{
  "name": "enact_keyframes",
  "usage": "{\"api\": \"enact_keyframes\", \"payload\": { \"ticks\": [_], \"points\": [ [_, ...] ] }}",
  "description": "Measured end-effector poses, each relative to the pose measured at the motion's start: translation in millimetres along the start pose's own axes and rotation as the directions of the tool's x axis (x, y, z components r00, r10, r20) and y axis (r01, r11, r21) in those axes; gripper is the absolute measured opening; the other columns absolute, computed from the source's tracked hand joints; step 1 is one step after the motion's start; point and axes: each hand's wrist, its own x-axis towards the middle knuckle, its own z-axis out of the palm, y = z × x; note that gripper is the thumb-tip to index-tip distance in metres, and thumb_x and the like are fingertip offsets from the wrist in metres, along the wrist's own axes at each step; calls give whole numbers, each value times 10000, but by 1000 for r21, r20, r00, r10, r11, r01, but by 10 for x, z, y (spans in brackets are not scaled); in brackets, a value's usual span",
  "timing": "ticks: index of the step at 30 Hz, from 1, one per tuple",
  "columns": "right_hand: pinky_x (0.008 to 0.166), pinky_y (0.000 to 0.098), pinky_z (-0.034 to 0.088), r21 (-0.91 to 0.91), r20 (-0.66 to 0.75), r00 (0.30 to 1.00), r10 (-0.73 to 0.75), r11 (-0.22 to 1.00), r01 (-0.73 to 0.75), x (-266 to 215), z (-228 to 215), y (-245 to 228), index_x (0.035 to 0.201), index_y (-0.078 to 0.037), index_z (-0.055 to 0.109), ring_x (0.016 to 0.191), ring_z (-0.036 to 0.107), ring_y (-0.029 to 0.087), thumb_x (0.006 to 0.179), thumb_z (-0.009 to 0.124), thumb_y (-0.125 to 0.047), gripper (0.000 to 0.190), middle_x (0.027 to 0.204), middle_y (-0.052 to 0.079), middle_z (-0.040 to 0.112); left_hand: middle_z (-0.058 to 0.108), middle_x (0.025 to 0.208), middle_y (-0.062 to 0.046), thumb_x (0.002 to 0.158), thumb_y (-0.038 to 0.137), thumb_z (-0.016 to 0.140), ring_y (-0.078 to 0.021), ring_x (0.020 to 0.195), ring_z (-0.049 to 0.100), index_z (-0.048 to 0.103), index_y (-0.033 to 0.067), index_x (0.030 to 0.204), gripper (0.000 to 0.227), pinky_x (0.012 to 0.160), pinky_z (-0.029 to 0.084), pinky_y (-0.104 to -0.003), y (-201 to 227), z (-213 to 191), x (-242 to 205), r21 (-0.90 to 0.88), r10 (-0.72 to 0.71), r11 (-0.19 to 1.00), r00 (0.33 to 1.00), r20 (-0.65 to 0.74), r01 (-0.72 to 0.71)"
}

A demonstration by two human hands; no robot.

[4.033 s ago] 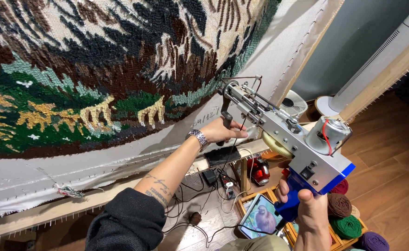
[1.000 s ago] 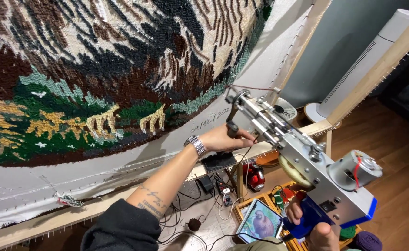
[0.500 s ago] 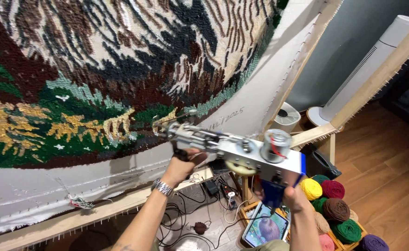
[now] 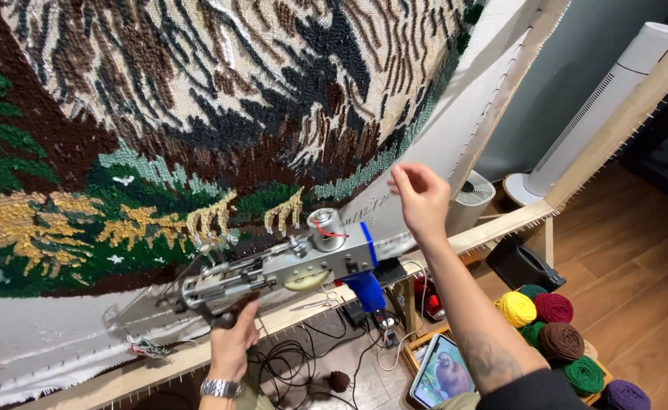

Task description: Using a tufting gun to insert yarn into a canvas stretched on a frame to create a patterned rug.

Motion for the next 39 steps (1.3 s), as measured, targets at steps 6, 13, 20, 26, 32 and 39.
{"api": "enact_keyframes", "payload": {
  "ticks": [6, 13, 20, 26, 32, 39],
  "points": [
    [804, 275, 619, -228, 6, 968, -251, 942, 245, 374, 268, 324, 1059, -52, 786, 857, 734, 139, 971, 743, -181, 162, 952, 70, 795, 289, 428, 12, 850, 328, 836, -172, 420, 287, 330, 194, 457, 654, 504, 297, -355, 147, -178, -127, 9, -110, 993, 961, -253, 116],
    [766, 289, 582, -315, -85, 946, -312, 909, 271, 444, 388, 513, 1037, -55, 772, 820, 692, 144, 980, 715, -160, 133, 930, 63, 769, 314, 571, -23, 886, 136, 816, -158, 499, 236, 545, 81, 886, 276, 460, 218, -358, 248, -248, -187, -60, -128, 992, 945, -302, 115],
    [728, 300, 478, -301, -1, 952, -308, 908, 293, 487, 383, 637, 1023, -54, 631, 813, 559, 166, 1066, 546, -117, 114, 907, 64, 623, 417, 619, -92, 853, 81, 841, -173, 505, 284, 637, -4, 949, 241, 441, 241, -357, 102, -271, -172, -39, -90, 996, 936, -340, 82],
    [792, 320, 539, -188, 13, 944, -330, 927, 326, 352, 274, 596, 1054, -65, 586, 892, 654, 194, 1103, 493, -193, 165, 943, 75, 653, 451, 669, -111, 886, 48, 804, -192, 536, 297, 642, -26, 992, 208, 461, 254, -354, 77, -254, -214, -46, -79, 997, 942, -325, 68],
    [835, 310, 566, -226, 31, 946, -322, 920, 321, 352, 288, 460, 1109, -51, 641, 910, 651, 183, 1027, 667, -211, 181, 1008, 80, 669, 440, 598, -91, 852, 131, 857, -205, 548, 337, 648, -7, 850, 250, 511, 324, -389, -66, -332, -261, 2, -98, 994, 910, -402, 108],
    [743, 322, 497, -320, -2, 935, -355, 886, 335, 457, 341, 632, 1010, -37, 677, 831, 594, 184, 1052, 574, -153, 161, 927, 86, 656, 417, 564, -108, 841, 108, 846, -219, 492, 339, 564, 8, 765, 309, 479, 312, -390, -136, -427, -285, 1, -58, 998, 909, -413, 64]
  ]
}}
